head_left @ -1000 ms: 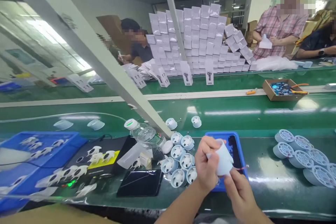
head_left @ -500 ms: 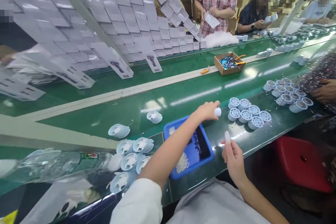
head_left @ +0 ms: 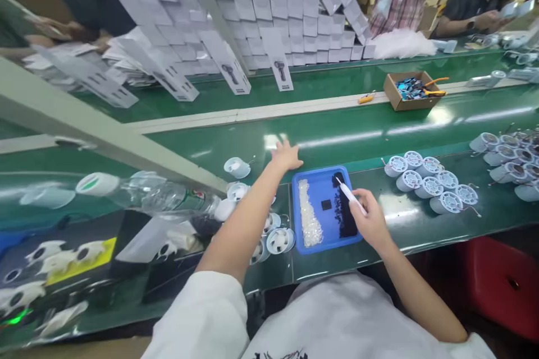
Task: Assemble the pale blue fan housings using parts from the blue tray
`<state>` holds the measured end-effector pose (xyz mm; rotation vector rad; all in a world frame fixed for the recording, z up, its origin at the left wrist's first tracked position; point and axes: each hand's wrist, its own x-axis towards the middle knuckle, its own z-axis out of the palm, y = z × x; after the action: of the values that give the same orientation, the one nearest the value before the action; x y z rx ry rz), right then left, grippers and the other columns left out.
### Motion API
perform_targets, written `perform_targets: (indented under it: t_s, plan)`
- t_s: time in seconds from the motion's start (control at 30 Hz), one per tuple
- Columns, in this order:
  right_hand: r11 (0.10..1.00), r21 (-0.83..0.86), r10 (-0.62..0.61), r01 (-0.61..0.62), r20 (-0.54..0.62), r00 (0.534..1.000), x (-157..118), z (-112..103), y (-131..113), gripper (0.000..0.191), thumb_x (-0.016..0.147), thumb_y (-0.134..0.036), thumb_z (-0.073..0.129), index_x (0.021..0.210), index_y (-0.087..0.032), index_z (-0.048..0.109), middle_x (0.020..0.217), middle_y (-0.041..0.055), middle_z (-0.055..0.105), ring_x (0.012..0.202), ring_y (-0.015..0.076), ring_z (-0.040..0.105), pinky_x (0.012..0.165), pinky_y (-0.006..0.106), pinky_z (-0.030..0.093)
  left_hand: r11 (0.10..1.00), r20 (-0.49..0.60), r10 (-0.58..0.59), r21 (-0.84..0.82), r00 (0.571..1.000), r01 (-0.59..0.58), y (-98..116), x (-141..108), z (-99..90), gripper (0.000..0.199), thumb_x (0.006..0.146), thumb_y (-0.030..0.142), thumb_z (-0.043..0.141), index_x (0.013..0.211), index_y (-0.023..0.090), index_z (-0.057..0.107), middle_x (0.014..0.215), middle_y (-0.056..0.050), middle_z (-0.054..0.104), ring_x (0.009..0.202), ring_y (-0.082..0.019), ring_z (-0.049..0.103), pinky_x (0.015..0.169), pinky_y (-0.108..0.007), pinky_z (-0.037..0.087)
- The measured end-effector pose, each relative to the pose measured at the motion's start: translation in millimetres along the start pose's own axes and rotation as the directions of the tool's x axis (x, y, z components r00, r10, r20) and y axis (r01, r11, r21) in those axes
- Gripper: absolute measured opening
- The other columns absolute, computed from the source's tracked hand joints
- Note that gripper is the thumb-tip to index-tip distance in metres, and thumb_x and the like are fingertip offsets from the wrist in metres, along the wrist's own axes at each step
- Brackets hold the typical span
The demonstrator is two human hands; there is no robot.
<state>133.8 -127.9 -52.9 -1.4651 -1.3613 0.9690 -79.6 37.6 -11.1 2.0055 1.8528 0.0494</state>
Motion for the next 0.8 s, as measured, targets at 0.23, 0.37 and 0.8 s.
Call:
perform_targets:
  t_s: [0.23,0.37,0.8]
  plan:
    - [0.978,0.132,-0.179,0.159,0.158,0.971,40,44,-12,0.029,0.084,-0.05,0.057,0.088,-0.021,0.055,0.081,0.0041,0.066,0.065,0.0157,0.062,0.062,0.029,0.052,0.991,-0.111,0.022,-0.127,0.994,-0.036,-18,-29,-21.2,0.04,0.085,0.021,0.063,0.125,0.019,0.057,0.13,-0.012,0.048,0.12,-0.029,0.051,0.105,-0.04,0.04]
    - [0.983,0.133,-0.162,0.13,0.274,0.948,40,51,-4,0.037,0.088,-0.059,0.052,0.087,-0.022,0.052,0.074,0.003,0.066,0.062,0.0158,0.063,0.061,0.029,0.053,0.887,-0.395,0.11,-0.374,0.912,-0.27,-6,-76,-41.3,0.034,0.079,0.03,0.069,0.111,0.022,0.062,0.113,-0.006,0.054,0.102,-0.025,0.055,0.094,-0.04,0.046]
    - [0.978,0.044,-0.206,0.204,0.364,0.908,41,49,-2,0.039,0.091,-0.06,0.05,0.084,-0.022,0.052,0.067,0.0007,0.06,0.058,0.0149,0.057,0.058,0.029,0.047,0.475,-0.542,-0.285,-0.796,0.791,-0.375,-33,-138,-9.6,0.053,0.07,0.049,0.079,0.109,0.023,0.055,0.097,-0.004,0.057,0.081,-0.019,0.063,0.063,-0.027,0.053]
